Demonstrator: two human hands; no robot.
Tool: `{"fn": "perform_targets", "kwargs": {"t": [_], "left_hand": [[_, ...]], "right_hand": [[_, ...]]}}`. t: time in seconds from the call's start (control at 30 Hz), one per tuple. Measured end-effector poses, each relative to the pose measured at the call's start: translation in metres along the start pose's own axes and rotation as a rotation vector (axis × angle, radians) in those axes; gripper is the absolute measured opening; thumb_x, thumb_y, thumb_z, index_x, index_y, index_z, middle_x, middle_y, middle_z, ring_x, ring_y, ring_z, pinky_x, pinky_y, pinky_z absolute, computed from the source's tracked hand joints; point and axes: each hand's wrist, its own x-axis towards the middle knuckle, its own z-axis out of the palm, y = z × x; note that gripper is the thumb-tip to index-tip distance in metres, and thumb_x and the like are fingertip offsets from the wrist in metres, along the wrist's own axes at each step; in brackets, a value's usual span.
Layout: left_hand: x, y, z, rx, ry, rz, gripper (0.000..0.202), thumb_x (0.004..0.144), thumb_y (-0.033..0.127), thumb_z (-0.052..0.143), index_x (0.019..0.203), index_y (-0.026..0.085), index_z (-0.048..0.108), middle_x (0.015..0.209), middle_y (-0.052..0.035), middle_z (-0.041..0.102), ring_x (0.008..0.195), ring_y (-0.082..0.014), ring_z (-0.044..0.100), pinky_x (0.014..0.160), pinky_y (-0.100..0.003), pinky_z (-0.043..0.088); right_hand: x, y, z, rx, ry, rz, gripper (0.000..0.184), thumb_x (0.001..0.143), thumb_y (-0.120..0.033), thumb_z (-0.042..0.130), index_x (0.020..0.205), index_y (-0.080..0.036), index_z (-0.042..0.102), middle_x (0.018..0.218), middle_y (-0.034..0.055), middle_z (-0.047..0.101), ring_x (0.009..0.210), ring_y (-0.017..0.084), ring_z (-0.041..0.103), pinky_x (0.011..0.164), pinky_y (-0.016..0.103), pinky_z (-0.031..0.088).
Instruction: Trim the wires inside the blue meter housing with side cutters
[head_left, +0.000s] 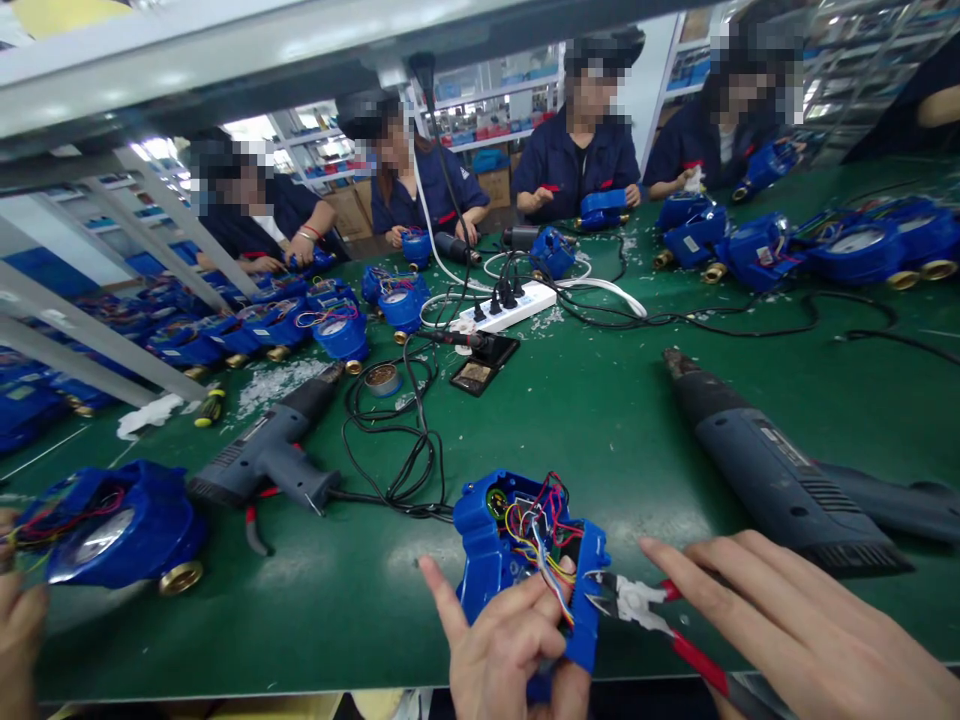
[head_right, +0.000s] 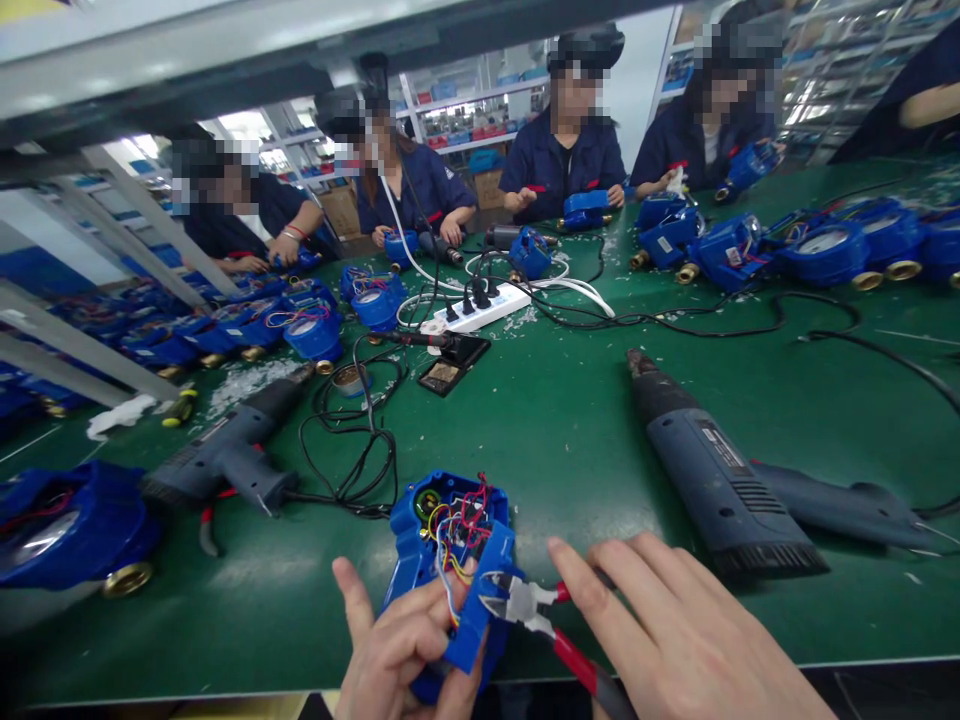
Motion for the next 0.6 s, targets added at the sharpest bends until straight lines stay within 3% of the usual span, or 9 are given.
{"fn": "perform_targets", "kwargs": {"t": [0.2,0.6], "left_hand": [[0.0005,0.0009,0.0006,-0.007,0.004,-0.005,0.021,0.079,0.009,0.053,0.065,0.022,0.045,0.081,0.0108,0.078,0.070,-0.0119,0.074,0.122,-0.050,-0.005],[0.0022,0.0014,-0.0007,0.025,-0.056,-0.030,0.026,0.082,0.014,0.049,0.059,0.020,0.040,0.088,0.0130,0.078,0.072,-0.0105,0.075,0.121,-0.044,-0.012]], "right_hand": [[0.0012,0.0007,-0.0015,0.012,0.004,-0.034,0.050,0.077,-0.008,0.038,0.123,-0.016,0.056,0.103,0.0056,0.063,0.091,0.022,0.060,0.083,0.034,0.049],[0.0063,0.0017,-0.0047,0.080,-0.020,-0.036,0.051,0.069,-0.006,0.041,0.116,-0.019,0.056,0.095,0.0019,0.069,0.080,0.018,0.064,0.072,0.025,0.054]]}}
